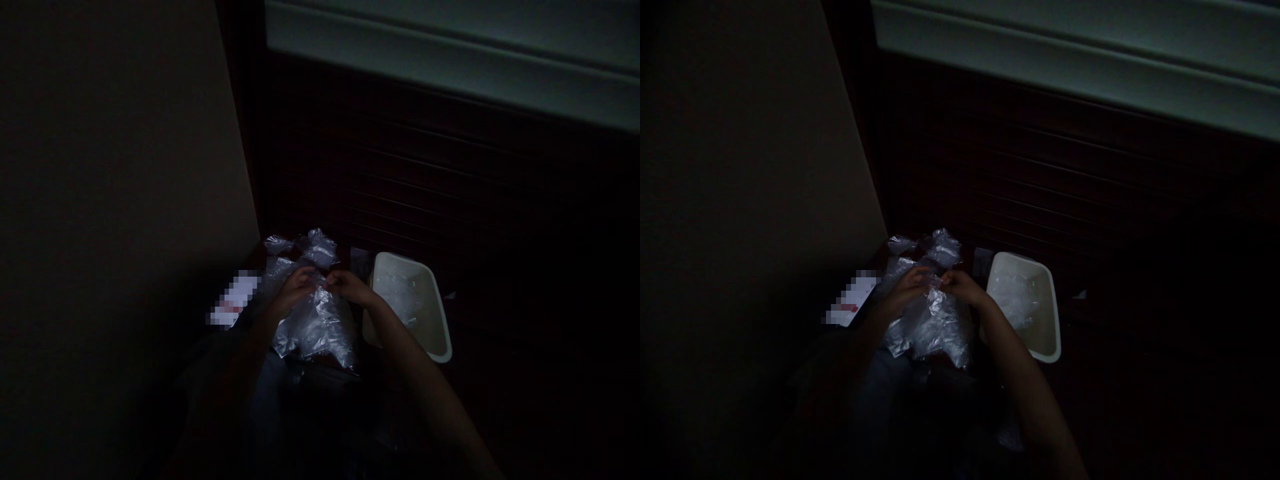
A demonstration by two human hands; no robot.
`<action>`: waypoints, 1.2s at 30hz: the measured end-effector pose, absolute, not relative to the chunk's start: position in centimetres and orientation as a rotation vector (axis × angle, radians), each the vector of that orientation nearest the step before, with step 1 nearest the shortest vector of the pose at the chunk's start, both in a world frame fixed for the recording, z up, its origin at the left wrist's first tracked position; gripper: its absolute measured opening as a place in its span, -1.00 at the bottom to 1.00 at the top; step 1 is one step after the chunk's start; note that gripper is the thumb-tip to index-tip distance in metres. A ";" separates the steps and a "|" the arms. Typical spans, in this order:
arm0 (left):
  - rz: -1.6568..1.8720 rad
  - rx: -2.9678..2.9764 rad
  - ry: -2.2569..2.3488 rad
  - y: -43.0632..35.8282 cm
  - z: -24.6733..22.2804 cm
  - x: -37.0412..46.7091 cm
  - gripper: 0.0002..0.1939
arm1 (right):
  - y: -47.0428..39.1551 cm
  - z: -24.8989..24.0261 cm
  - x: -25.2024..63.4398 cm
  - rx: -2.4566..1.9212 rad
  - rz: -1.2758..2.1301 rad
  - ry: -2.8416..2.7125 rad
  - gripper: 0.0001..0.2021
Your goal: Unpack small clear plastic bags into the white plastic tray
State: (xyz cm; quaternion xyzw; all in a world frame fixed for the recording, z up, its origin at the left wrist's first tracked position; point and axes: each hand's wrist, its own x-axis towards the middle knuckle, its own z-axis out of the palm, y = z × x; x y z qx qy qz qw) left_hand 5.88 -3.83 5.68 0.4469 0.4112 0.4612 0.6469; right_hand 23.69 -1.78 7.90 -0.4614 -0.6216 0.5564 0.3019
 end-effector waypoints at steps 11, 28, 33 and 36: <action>1.132 0.772 1.023 -3.0 5.9 4.2 -0.70 | -1.0 8.5 24.5 -1.289 1.228 -1.091 -0.66; 1.133 0.907 1.077 -2.6 5.3 3.2 -0.60 | -1.4 8.7 24.3 -1.334 1.407 -1.107 -0.64; 1.142 0.912 1.115 -2.6 5.4 3.0 -0.62 | -1.5 8.8 24.2 -1.325 1.401 -1.140 -0.70; 1.162 0.905 1.100 -2.6 5.4 3.0 -0.60 | -1.6 9.1 24.1 -1.357 1.403 -1.170 -0.71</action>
